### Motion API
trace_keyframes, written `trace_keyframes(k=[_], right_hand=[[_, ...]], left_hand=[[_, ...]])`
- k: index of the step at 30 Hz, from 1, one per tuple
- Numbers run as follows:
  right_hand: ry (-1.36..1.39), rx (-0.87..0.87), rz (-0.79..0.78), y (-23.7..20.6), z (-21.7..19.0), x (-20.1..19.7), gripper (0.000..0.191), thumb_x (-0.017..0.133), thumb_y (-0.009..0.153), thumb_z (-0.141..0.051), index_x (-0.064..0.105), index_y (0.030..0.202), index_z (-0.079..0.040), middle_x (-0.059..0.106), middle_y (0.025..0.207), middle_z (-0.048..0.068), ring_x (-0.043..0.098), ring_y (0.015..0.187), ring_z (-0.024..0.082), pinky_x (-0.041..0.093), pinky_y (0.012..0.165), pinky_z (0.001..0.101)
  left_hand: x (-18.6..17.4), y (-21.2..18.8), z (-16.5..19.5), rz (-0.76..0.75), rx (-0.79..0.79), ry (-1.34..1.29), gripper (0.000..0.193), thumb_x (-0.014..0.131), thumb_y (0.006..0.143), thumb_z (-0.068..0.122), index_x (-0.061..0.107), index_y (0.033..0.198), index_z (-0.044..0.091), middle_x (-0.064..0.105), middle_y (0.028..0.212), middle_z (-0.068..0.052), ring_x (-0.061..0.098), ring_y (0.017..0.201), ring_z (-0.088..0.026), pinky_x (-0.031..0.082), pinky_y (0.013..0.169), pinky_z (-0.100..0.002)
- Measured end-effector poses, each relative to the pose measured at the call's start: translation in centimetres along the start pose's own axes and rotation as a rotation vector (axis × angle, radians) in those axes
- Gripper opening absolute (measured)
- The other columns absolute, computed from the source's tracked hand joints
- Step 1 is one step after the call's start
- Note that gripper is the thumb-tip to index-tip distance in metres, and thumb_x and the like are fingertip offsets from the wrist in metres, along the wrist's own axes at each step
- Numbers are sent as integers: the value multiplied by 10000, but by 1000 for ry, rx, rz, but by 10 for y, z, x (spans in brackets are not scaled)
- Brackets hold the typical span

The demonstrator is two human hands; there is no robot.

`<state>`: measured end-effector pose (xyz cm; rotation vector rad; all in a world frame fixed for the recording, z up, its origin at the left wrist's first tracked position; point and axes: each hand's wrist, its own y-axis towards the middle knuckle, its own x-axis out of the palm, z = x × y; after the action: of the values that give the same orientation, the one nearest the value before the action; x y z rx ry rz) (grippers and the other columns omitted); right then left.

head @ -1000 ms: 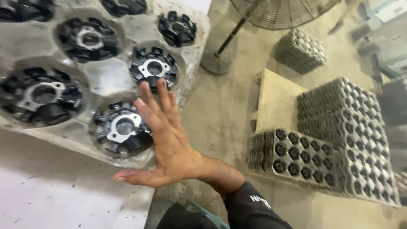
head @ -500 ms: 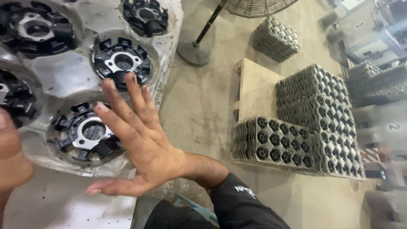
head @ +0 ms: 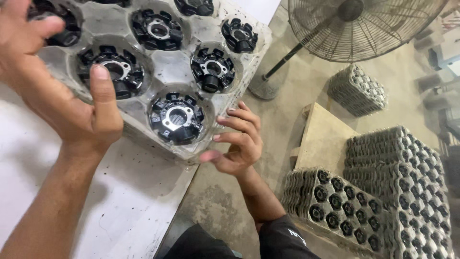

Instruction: The person holds a black plastic rotor-like part in one hand and squeezes adhesive from a tube onto its hub with the other hand, then places the part into a plastic tray. Between parts, the person wipes the tube nozzle with a rag and continues applying adhesive to more parts one at a time.

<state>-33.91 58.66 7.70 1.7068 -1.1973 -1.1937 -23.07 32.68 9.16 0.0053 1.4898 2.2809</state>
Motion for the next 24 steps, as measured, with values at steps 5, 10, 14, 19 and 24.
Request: trace_keyframes(k=[5, 10, 14, 19, 24], right_hand=[[-63, -20, -64, 15, 27, -20, 440, 838, 809, -475, 743, 949, -68, 726, 1041, 79, 685, 1071, 281, 567, 1062, 496], [-135, -192, -216, 31, 32, -22, 267, 907, 786, -213, 751, 949, -70, 723, 1013, 90, 705, 1032, 312, 573, 1012, 479], [-118, -223, -217, 35, 37, -19, 202, 892, 800, -68, 724, 912, -60, 709, 925, 61, 716, 957, 280, 614, 919, 414], [-148, -286, -160, 35, 43, -10, 163, 808, 828, 36, 668, 884, -26, 696, 874, 57, 725, 901, 292, 619, 841, 381], [-195, -281, -100, 34, 39, -6, 159, 795, 844, 34, 657, 866, -41, 692, 864, 62, 720, 884, 279, 628, 842, 383]], left_hand=[[1, -28, -70, 31, -340, -95, 683, 504, 1138, 272, 130, 1669, 60, 152, 1757, -169, 190, 1610, -279, 130, 1360, -385], [25, -42, -131, 44, -465, -85, 766, 457, 1159, 230, -51, 1700, 42, -18, 1764, -190, -15, 1650, -320, -26, 1374, -429], [31, -44, -132, 14, -521, -18, 721, 405, 1261, 313, -132, 1662, 47, -110, 1748, -198, -105, 1637, -337, -72, 1362, -466], [17, -25, -105, -110, -710, 89, 815, 420, 1217, 391, -159, 1651, 16, -145, 1750, -271, -155, 1636, -433, -103, 1344, -616], [9, -15, -86, -118, -686, 79, 865, 444, 1175, 367, -166, 1670, 5, -141, 1768, -312, -146, 1659, -458, -86, 1336, -616]])
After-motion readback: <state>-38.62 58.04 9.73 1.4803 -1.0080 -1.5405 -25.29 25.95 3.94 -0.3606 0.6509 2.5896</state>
